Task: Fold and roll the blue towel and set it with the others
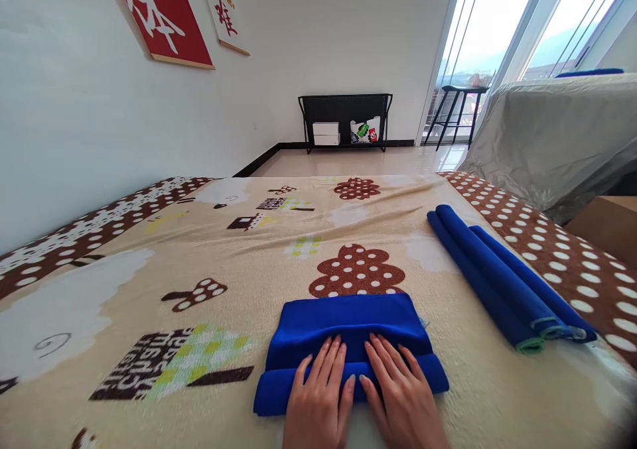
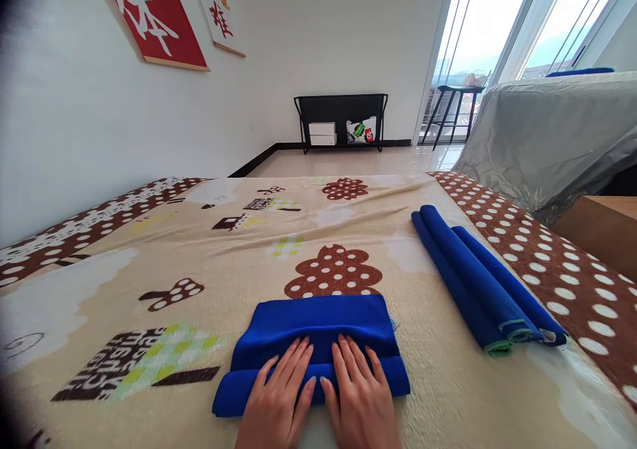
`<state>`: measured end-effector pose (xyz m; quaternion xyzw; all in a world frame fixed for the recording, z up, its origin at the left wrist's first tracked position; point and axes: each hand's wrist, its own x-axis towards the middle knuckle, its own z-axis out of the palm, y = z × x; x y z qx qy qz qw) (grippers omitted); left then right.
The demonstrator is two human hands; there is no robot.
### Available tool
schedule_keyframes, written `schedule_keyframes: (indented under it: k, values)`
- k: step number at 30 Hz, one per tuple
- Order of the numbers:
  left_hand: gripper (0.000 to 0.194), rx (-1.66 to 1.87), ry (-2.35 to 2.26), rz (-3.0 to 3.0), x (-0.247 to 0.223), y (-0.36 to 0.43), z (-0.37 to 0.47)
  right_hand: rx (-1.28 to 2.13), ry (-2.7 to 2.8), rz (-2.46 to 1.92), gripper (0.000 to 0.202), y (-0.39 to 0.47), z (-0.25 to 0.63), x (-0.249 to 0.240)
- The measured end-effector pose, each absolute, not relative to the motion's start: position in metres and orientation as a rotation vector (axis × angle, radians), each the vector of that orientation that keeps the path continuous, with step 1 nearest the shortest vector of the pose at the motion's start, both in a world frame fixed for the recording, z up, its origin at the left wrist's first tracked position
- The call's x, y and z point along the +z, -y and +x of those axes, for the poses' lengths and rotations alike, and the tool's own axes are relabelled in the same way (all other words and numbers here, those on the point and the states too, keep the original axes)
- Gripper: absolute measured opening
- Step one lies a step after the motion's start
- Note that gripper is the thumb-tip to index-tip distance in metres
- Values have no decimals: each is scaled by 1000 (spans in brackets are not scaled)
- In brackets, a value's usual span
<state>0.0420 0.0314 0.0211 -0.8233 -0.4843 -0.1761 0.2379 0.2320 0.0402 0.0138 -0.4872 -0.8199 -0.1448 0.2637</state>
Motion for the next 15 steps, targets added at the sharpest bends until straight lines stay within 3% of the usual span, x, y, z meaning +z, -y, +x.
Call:
schedule_keyframes:
  k: [7, 15]
  values:
    - [49, -555, 1646, -2153, 9, -20, -16, -458, 2185, -1484, 56, -39, 286, 2]
    - [38, -666, 1770, -1910, 2, -7, -18, -490, 2134, -1533, 51, -37, 294, -8]
